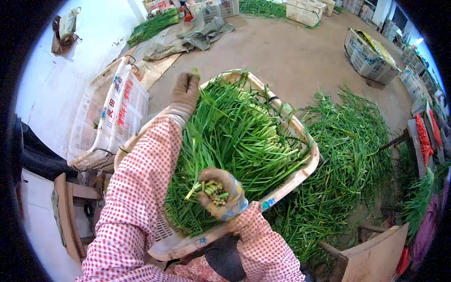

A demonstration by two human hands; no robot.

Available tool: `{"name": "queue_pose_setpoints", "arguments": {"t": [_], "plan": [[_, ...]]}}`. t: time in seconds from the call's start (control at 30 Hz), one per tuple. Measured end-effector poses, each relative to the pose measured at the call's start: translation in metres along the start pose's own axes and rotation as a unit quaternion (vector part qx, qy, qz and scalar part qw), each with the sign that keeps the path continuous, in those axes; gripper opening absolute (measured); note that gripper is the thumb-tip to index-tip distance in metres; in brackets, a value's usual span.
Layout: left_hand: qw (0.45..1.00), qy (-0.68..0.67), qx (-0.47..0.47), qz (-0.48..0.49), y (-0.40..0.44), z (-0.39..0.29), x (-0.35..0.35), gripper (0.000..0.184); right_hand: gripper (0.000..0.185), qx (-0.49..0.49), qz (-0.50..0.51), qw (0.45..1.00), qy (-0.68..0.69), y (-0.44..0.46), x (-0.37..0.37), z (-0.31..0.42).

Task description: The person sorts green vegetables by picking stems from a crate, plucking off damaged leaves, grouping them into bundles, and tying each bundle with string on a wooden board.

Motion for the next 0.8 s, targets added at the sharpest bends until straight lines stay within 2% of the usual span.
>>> {"name": "queue_pose_setpoints", "arguments": {"t": [0.07, 0.13, 0.2, 0.23, 0.3, 0.37, 0.4, 0.43, 0.47, 0.5, 0.57, 0.63, 0.7, 0.73, 0.8], "plan": [[0.995, 0.021, -0.076, -0.063, 0.04, -0.035, 0.028, 0.022, 0.037, 0.02, 0.013, 0.999, -0.045, 0.004, -0.006, 0.002], [0.993, -0.002, -0.077, -0.085, 0.078, -0.086, 0.053, 0.019, 0.036, 0.047, 0.034, 0.992, -0.109, 0.009, -0.015, 0.008], [0.976, -0.158, -0.074, -0.13, 0.107, -0.125, 0.042, 0.018, 0.036, 0.029, 0.038, 0.993, -0.107, 0.011, -0.02, 0.001], [0.944, -0.277, -0.151, -0.094, 0.127, -0.138, 0.018, 0.018, 0.036, 0.01, 0.04, 0.993, -0.107, 0.013, -0.022, -0.002], [0.892, -0.263, -0.346, -0.122, 0.131, -0.168, -0.01, 0.037, 0.039, 0.027, 0.04, 0.989, -0.142, 0.014, -0.02, 0.008], [0.93, -0.199, -0.302, 0.069, 0.098, -0.191, -0.028, 0.032, 0.041, 0.028, 0.042, 0.985, -0.166, 0.011, -0.017, 0.009], [0.931, -0.164, -0.278, 0.169, 0.079, -0.199, -0.038, 0.03, 0.043, -0.008, 0.007, 0.994, -0.11, 0.009, -0.006, -0.005], [0.921, -0.125, -0.256, 0.266, 0.066, -0.201, -0.048, 0.029, 0.043, -0.002, 0.004, 0.994, -0.107, 0.008, -0.004, -0.007], [0.913, 0.042, -0.156, 0.375, 0.053, -0.152, -0.049, 0.028, 0.043, 0.001, 0.003, 0.998, -0.055, 0.008, 0.0, -0.008], [0.904, 0.054, -0.013, 0.425, 0.024, -0.109, -0.037, 0.028, 0.043, 0.004, 0.002, 1.0, -0.002, 0.007, 0.003, -0.011], [0.811, 0.179, 0.045, 0.555, -0.043, -0.033, -0.031, 0.038, 0.04, 0.031, 0.011, 0.999, -0.004, 0.008, 0.0, -0.012], [0.791, 0.125, 0.212, 0.561, -0.102, 0.005, -0.023, 0.047, 0.038, 0.049, 0.032, 0.997, -0.06, 0.007, -0.011, -0.007], [0.78, 0.168, 0.237, 0.555, -0.121, 0.009, -0.025, 0.056, 0.037, 0.054, 0.038, 0.996, -0.06, 0.009, -0.014, -0.005], [0.791, 0.182, 0.274, 0.516, -0.122, 0.01, -0.024, 0.058, 0.037, 0.063, 0.035, 0.997, -0.042, 0.01, -0.013, -0.005], [0.798, 0.183, 0.287, 0.497, -0.123, 0.015, -0.029, 0.059, 0.037, 0.072, 0.028, 0.997, -0.022, 0.009, -0.013, -0.004]]}}
Point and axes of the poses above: each hand's wrist, its own y-axis towards the middle knuckle, its own x-axis out of the back of the hand, z = x × y, the point moved 9 cm from there along y, towards the middle knuckle, and after that the axes turned 14 degrees about -x, right-handed, at the moved point
